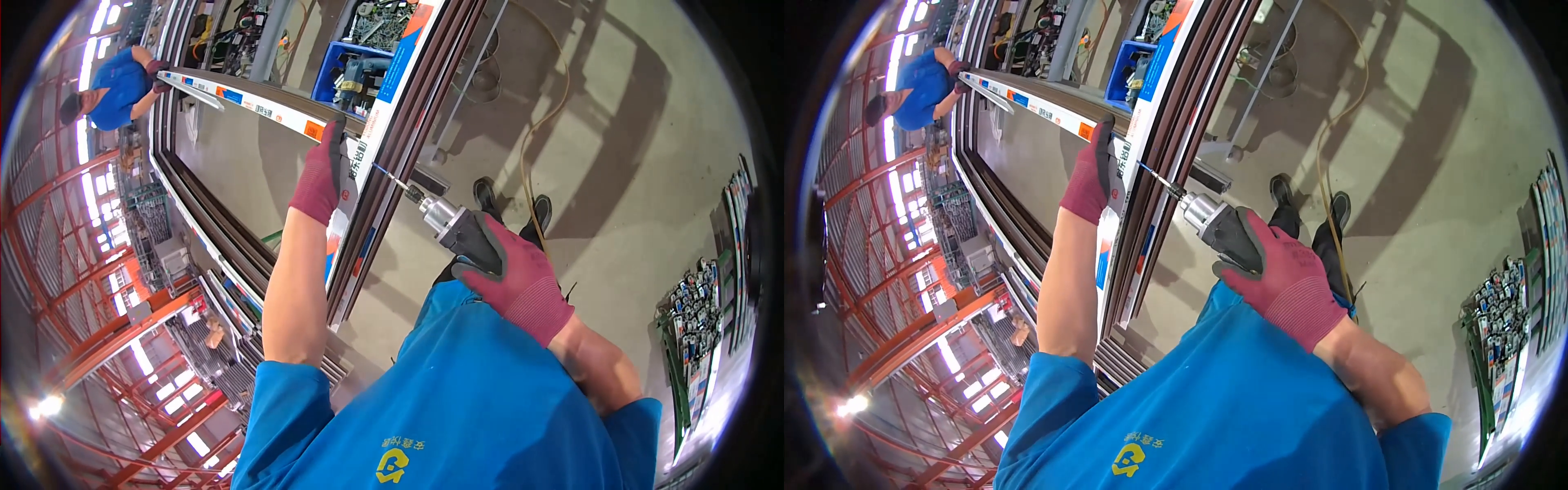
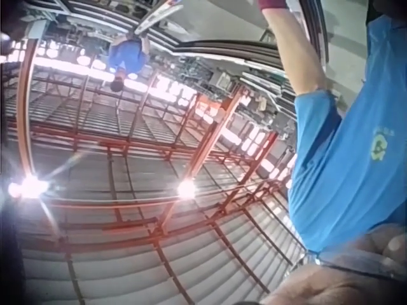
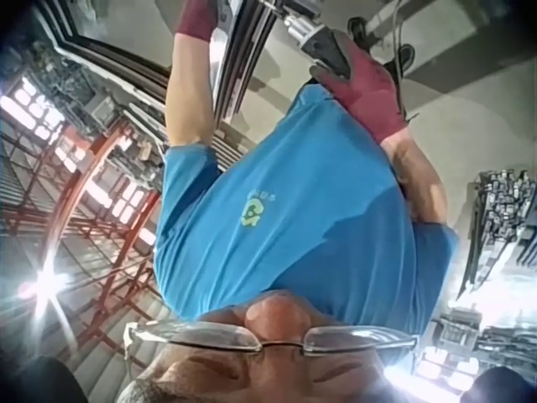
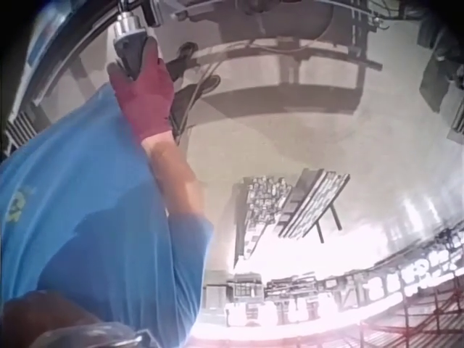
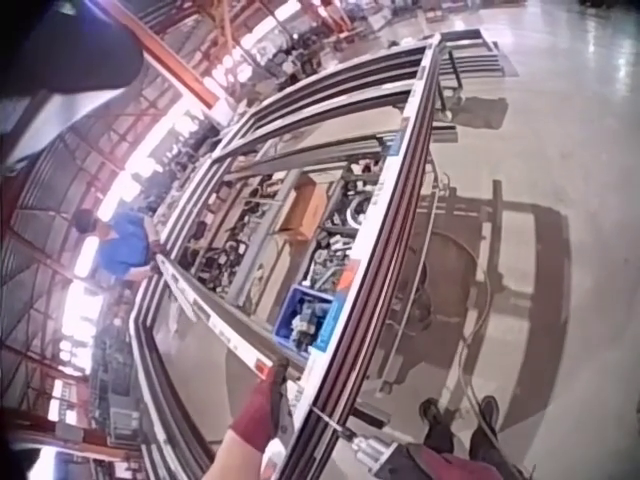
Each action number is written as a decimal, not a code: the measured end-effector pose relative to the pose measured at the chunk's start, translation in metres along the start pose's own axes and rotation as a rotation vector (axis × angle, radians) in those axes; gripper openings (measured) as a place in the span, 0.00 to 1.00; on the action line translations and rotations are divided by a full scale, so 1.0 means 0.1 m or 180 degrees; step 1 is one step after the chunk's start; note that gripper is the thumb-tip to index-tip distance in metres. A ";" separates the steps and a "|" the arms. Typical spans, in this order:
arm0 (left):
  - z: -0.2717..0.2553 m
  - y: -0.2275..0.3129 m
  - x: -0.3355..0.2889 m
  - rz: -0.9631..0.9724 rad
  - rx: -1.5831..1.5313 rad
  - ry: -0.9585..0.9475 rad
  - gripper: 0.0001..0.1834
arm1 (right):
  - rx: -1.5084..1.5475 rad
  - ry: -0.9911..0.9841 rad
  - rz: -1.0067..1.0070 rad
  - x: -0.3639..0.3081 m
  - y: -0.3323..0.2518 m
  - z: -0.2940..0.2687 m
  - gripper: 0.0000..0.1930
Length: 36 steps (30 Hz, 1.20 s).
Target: Assembling metal window frames using a drill and manual tools on a workbench in a factory setting.
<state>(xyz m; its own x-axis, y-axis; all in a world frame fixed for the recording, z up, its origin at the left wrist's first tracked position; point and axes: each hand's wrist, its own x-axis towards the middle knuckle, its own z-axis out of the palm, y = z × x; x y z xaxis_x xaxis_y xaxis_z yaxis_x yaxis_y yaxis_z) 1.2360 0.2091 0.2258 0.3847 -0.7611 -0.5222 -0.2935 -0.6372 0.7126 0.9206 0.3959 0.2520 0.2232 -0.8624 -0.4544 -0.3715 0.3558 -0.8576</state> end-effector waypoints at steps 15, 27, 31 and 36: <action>0.03 0.04 -0.03 -0.0029 0.0161 0.0040 0.30 | -0.0378 -0.0115 -0.0154 0.30 -0.12 0.04 0.44; -0.25 -0.06 -0.25 0.0095 0.0398 -0.0783 0.36 | -0.0026 -0.0032 -0.0242 0.17 0.16 -0.62 0.39; -0.16 0.12 -0.44 0.0186 0.0886 -0.0756 0.33 | -0.0241 0.0228 0.0327 0.50 0.65 -0.94 0.27; -0.28 -0.41 -0.17 0.1190 0.0727 -0.0546 0.30 | 0.0646 0.0347 0.0567 1.65 0.98 -1.10 0.22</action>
<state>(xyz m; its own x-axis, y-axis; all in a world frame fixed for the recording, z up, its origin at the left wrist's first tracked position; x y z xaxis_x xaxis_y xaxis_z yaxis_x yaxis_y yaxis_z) 1.2657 0.2513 0.2182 0.0713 -0.9403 -0.3328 -0.5768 -0.3111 0.7553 0.8217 0.2491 0.1192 0.0684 -0.8096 -0.5830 -0.2059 0.5603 -0.8023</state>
